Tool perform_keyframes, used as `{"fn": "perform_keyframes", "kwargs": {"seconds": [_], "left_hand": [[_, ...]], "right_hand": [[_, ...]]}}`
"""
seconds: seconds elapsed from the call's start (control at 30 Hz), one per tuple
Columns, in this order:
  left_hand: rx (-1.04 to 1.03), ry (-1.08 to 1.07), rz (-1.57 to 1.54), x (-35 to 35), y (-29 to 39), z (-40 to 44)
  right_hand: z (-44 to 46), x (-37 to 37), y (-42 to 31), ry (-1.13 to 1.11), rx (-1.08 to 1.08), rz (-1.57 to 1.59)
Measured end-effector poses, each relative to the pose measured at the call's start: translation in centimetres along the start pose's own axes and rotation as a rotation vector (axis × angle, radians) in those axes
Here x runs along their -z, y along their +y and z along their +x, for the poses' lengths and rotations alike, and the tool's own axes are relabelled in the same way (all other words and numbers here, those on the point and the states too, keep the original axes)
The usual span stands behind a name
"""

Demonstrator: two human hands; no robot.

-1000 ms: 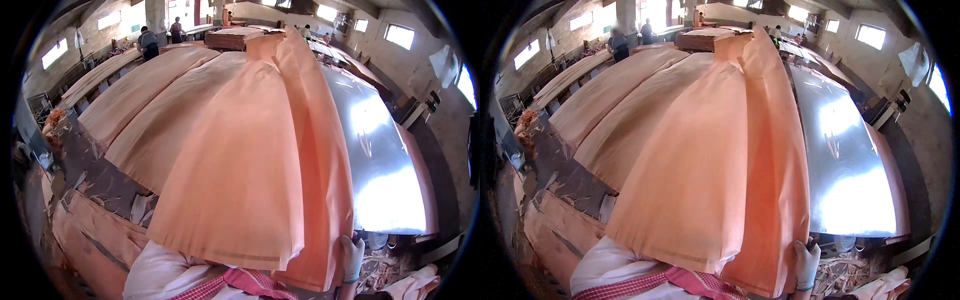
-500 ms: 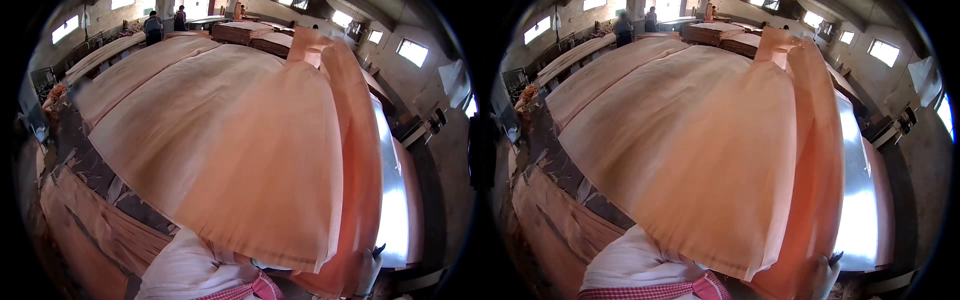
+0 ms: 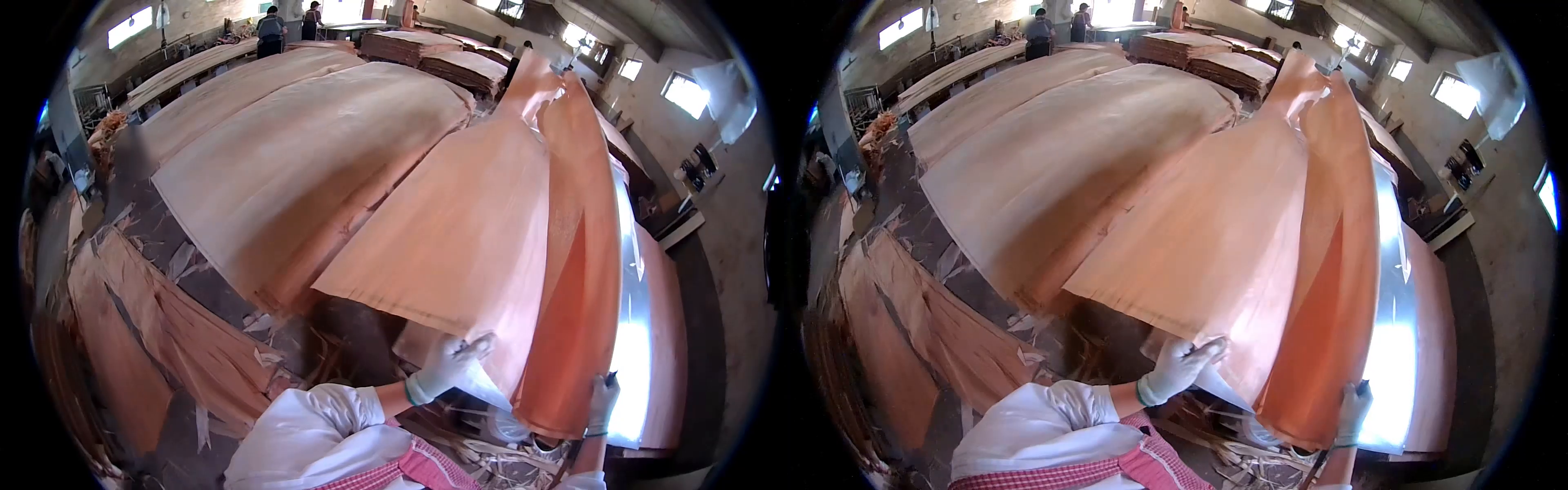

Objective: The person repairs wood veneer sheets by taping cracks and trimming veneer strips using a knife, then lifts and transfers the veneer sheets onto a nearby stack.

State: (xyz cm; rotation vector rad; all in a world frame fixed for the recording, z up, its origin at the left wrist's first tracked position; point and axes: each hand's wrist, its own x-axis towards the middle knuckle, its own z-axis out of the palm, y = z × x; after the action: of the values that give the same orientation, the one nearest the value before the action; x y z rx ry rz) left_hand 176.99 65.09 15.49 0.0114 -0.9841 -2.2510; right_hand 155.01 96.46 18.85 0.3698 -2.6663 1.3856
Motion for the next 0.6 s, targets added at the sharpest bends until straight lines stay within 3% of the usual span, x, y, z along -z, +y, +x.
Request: {"fn": "perform_keyframes", "kwargs": {"seconds": [0.07, 0.13, 0.2, 0.27, 0.43, 0.53, 0.6], "left_hand": [[0.043, 0.098, 0.386, -2.4, -1.4, -2.4], [0.107, 0.085, 0.552, -2.7, -5.4, -4.3], [0.124, 0.133, 0.661, -3.7, -7.4, -5.9], [0.052, 0.105, 0.960, -3.9, -9.9, -6.7], [0.148, 0.210, 0.727, -4.0, -16.4, -7.7], [0.287, 0.263, 0.780, -3.0, -19.8, -7.0], [0.356, 0.380, 0.538, -2.4, -22.4, -6.7]], "right_hand": [[1.2, 2.3, 5.2, 0.037, 0.046, -0.022], [1.1, 4.2, 7.6, 0.039, 0.014, -0.051], [1.5, 5.5, 11.6, 0.003, -0.006, 0.057], [1.3, 5.9, 12.9, -0.025, -0.030, 0.201], [3.6, 5.6, 18.3, 0.042, 0.058, 0.246], [6.0, 5.7, 21.5, 0.019, 0.023, 0.195], [7.4, 5.5, 23.3, 0.006, 0.008, 0.180]]}}
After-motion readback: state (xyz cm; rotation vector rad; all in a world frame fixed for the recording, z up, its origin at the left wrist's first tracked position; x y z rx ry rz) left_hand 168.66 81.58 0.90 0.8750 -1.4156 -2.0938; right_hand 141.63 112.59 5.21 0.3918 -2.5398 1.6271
